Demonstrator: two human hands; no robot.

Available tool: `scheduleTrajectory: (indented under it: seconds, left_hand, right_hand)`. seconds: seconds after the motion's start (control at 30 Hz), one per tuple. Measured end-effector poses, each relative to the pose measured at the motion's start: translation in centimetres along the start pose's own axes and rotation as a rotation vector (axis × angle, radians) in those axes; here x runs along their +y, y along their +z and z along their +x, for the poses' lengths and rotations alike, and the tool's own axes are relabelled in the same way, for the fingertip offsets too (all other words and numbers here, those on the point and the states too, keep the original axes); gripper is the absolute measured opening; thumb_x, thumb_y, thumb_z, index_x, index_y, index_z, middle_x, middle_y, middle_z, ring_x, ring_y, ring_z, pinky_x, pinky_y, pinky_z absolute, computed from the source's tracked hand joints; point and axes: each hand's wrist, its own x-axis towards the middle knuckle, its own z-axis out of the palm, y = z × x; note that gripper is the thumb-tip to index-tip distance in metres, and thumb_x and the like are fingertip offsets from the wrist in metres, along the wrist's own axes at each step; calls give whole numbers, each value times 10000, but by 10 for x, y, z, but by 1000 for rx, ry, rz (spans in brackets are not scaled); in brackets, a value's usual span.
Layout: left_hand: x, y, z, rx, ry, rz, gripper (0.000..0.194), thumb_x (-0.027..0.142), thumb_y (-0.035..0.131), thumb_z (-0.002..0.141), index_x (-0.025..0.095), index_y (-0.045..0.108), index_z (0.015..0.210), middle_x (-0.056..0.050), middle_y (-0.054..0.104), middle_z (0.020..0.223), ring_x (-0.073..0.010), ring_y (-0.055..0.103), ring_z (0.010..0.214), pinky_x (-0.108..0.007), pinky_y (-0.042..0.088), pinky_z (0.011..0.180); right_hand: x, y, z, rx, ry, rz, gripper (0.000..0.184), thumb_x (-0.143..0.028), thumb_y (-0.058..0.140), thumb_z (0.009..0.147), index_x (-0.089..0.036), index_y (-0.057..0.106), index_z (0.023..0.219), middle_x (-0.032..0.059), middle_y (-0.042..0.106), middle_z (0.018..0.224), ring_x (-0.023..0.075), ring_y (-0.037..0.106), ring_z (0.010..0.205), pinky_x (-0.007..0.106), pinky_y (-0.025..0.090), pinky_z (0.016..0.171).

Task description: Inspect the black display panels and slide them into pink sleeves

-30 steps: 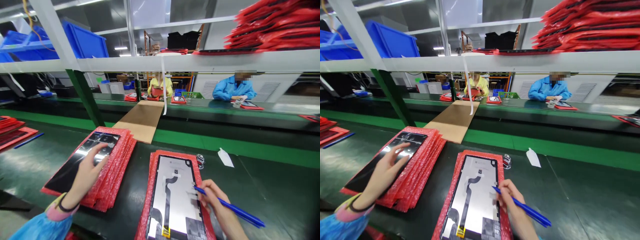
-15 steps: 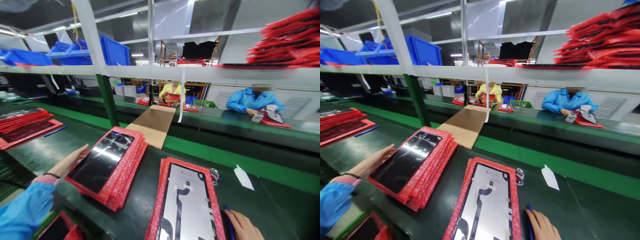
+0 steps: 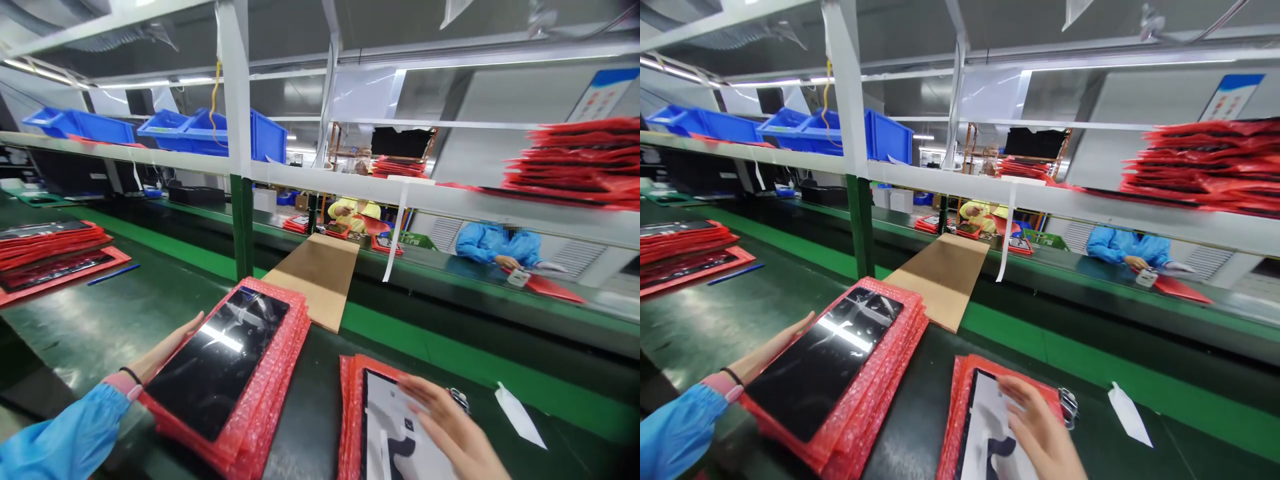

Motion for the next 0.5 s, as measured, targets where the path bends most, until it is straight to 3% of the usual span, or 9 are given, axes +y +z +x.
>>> scheduleTrajectory:
  seconds: [0.1,0.2,0.27,0.33,0.5]
  left_hand:
    - [4,1,2,-78,-62,-91,581,630,726,659,123,730,943,-118,771,794,-351,729,891,-418,539,871]
    - [6,-2,9,-97,-68,-111,579,635,704,691,136,738,982,-113,779,866,-351,723,921,-426,531,897]
    - [7,-6,15,-116,-80,-125,563,620,701,707,132,744,985,-119,778,912,-344,720,939,-416,519,927]
    - [8,-10,20,-142,-107,-144,549,607,690,728,128,748,989,-128,777,922,-344,720,942,-415,518,930]
    - [10,-5,28,-178,-123,-133,529,596,694,722,131,761,965,-133,776,926,-370,720,926,-423,532,908]
  right_hand:
    - [-22,83,15,-262,276,370,698,-554,788,644,-244,572,1231,137,548,1406,297,541,1275,427,466,1025]
    - [-12,150,36,-307,596,470,867,-623,859,459,-211,546,1155,187,462,1448,375,442,1336,485,491,929]
    - [-2,182,50,-321,635,465,827,-622,864,444,-225,553,1099,174,496,1417,396,420,1341,565,465,909]
    - [4,206,61,-341,631,487,793,-640,846,465,-225,553,1075,153,596,1304,382,499,1273,588,456,901]
    - [6,245,71,-308,596,599,683,-572,820,571,-222,507,1067,68,725,980,293,676,1042,448,528,855]
